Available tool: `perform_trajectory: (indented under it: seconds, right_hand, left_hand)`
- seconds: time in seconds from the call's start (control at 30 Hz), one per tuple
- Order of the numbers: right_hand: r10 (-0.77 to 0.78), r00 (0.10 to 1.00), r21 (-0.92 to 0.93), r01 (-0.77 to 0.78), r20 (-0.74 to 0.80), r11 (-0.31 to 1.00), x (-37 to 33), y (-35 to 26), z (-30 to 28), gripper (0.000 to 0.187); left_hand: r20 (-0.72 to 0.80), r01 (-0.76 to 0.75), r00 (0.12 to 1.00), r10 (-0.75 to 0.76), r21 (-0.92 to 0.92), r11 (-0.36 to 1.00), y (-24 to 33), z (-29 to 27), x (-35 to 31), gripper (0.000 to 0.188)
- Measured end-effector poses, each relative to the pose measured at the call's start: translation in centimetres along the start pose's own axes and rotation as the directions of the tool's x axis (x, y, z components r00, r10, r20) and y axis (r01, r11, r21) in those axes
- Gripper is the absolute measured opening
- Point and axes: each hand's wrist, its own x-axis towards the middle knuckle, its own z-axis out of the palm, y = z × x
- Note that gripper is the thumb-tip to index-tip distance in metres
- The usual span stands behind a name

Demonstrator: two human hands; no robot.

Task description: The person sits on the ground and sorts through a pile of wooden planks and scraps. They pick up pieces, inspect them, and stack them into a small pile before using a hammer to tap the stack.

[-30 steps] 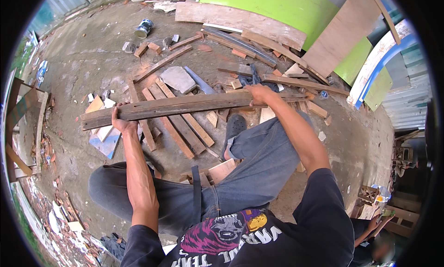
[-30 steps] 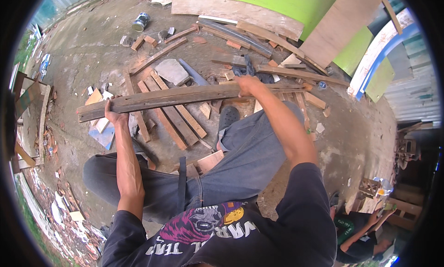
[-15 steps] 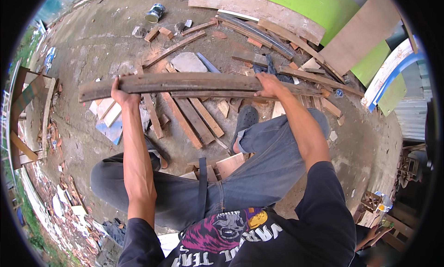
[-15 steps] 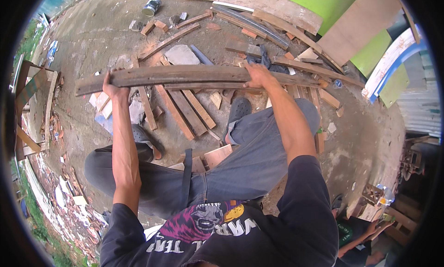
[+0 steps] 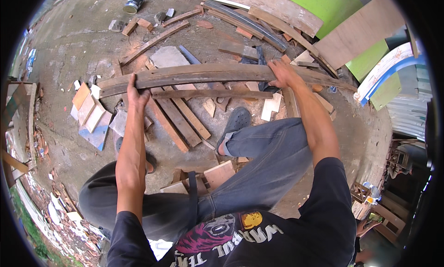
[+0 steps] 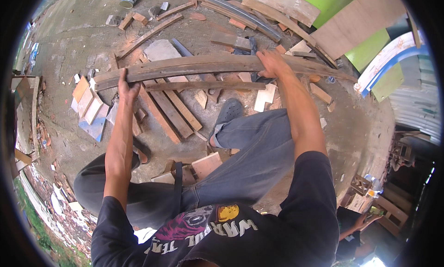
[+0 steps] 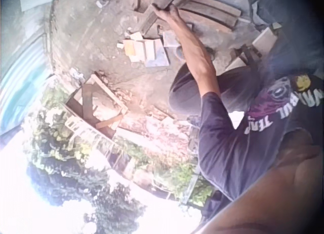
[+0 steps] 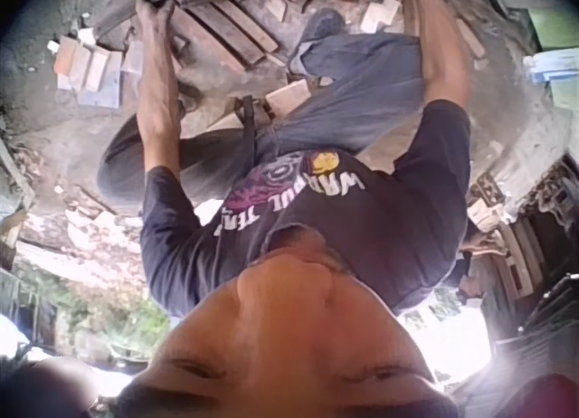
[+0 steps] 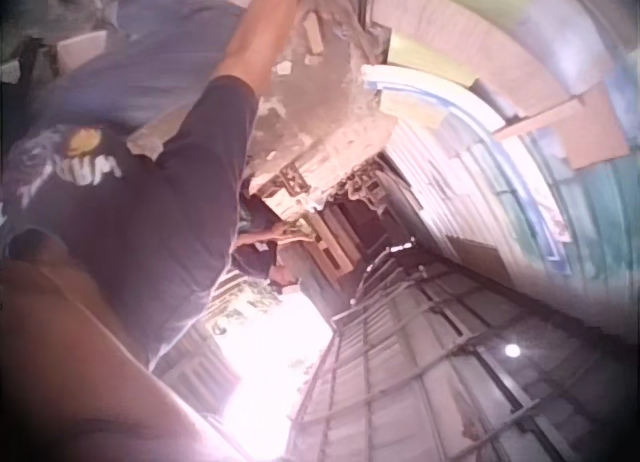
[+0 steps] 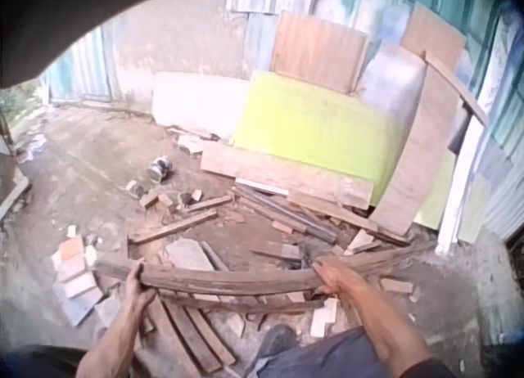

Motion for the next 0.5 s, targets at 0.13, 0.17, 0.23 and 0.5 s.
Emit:
perform_trajectory:
  seconds: [0.13, 0.17, 0.23, 0.5]
  right_hand:
    - [0.061, 0.993, 0.037, -0.065, 0.101, 0.997, -0.2, 3.7, 2.3, 0.084]
    - [0.092, 0.981, 0.027, -0.098, 0.169, 0.995, 0.1, 4.2, 2.1, 0.085]
    - [0.133, 0.966, 0.006, -0.138, 0.222, 0.990, -0.4, 5.5, 3.3, 0.084]
    - [0.302, 0.910, -0.041, -0.304, 0.283, 0.952, -2.6, 8.7, 9.1, 0.088]
  left_hand:
    - [-0.123, 0.101, 0.987, -0.099, 0.011, 0.995, -7.0, -1.9, 2.5, 0.031]
    - [-0.135, 0.120, 0.984, -0.115, 0.027, 0.992, -8.1, -2.7, 3.3, 0.032]
    - [-0.147, 0.257, 0.961, -0.236, 0.139, 0.957, -10.3, -2.6, 3.4, 0.041]
    - [-0.110, 0.342, 0.938, -0.328, 0.162, 0.925, -17.9, -1.7, 4.6, 0.033]
